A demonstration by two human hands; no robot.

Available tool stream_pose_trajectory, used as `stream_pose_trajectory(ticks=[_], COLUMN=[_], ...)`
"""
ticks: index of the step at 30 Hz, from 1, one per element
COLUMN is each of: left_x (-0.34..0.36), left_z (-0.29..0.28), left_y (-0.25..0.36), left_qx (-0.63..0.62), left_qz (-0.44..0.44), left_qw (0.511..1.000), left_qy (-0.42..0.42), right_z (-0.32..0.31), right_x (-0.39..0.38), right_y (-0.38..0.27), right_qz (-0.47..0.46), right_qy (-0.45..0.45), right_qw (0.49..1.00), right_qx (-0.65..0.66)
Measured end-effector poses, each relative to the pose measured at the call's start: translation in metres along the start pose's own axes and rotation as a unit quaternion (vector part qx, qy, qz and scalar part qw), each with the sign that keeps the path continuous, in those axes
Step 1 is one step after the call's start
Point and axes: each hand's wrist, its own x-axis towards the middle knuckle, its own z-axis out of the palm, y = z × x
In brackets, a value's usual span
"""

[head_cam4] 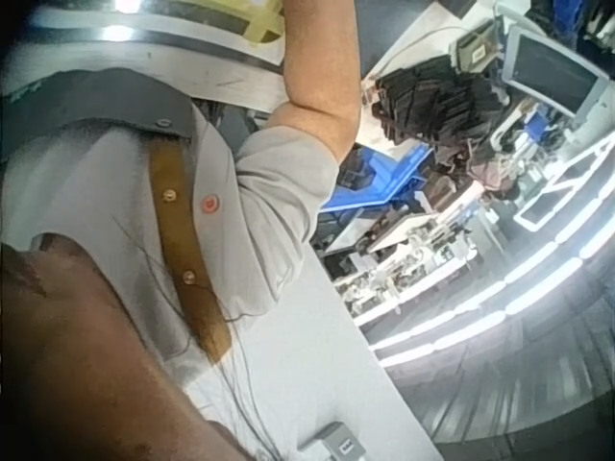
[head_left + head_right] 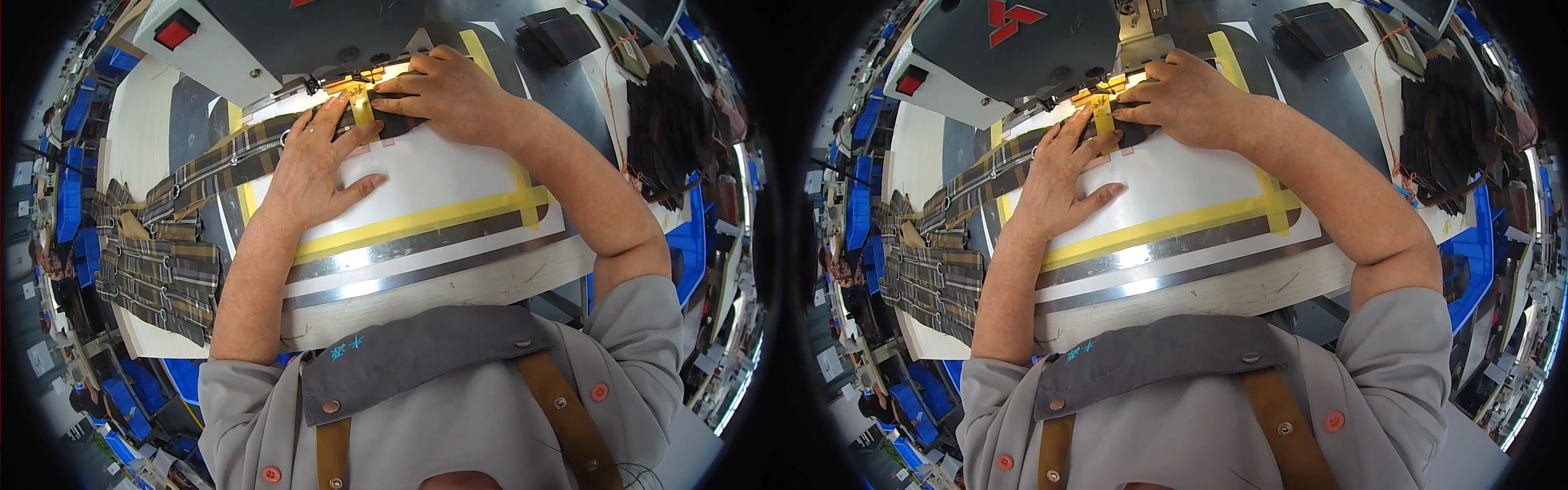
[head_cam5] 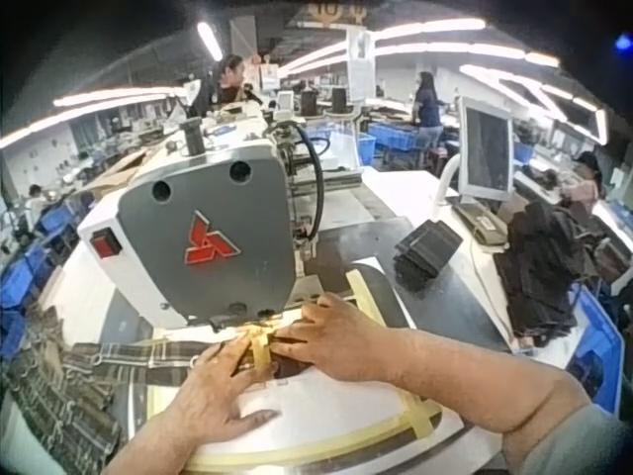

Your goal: Sewing fabric straps using an industrial sewing machine.

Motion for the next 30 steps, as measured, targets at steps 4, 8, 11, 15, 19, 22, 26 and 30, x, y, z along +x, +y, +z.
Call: stream_pose_trajectory(ticks=[4, 8, 11, 15, 19, 22, 26, 30], left_x=[0.001, 0.001, 0.001, 0.001, 0.000, 0.000, 0.003, 0.006], left_z=[0.002, 0.001, 0.000, -0.004, -0.004, -0.006, -0.005, -0.009], left_y=[0.000, -0.002, -0.002, -0.001, 0.001, 0.000, -0.001, -0.002], left_qx=[-0.011, 0.024, 0.025, 0.015, 0.015, 0.012, 0.000, -0.004], left_qz=[-0.006, 0.011, 0.011, 0.002, 0.002, 0.003, 0.009, 0.023], left_qw=[1.000, 1.000, 1.000, 0.999, 1.000, 0.999, 0.999, 0.999], left_qy=[0.007, -0.006, -0.010, -0.031, -0.023, -0.037, -0.042, -0.031], right_z=[0.004, 0.008, 0.007, 0.005, 0.006, 0.005, 0.009, 0.006], right_x=[-0.003, -0.003, -0.003, -0.003, -0.003, 0.001, 0.005, 0.006], right_y=[0.000, 0.002, 0.001, 0.007, 0.008, 0.007, 0.009, 0.010], right_qz=[-0.007, -0.026, -0.017, -0.018, -0.009, -0.004, -0.009, -0.010], right_qy=[0.041, 0.089, 0.072, 0.064, 0.067, 0.055, 0.081, 0.095], right_qw=[0.999, 0.994, 0.997, 0.998, 0.993, 0.993, 0.993, 0.992], right_qx=[-0.020, -0.053, -0.037, 0.021, 0.093, 0.103, 0.082, 0.076])
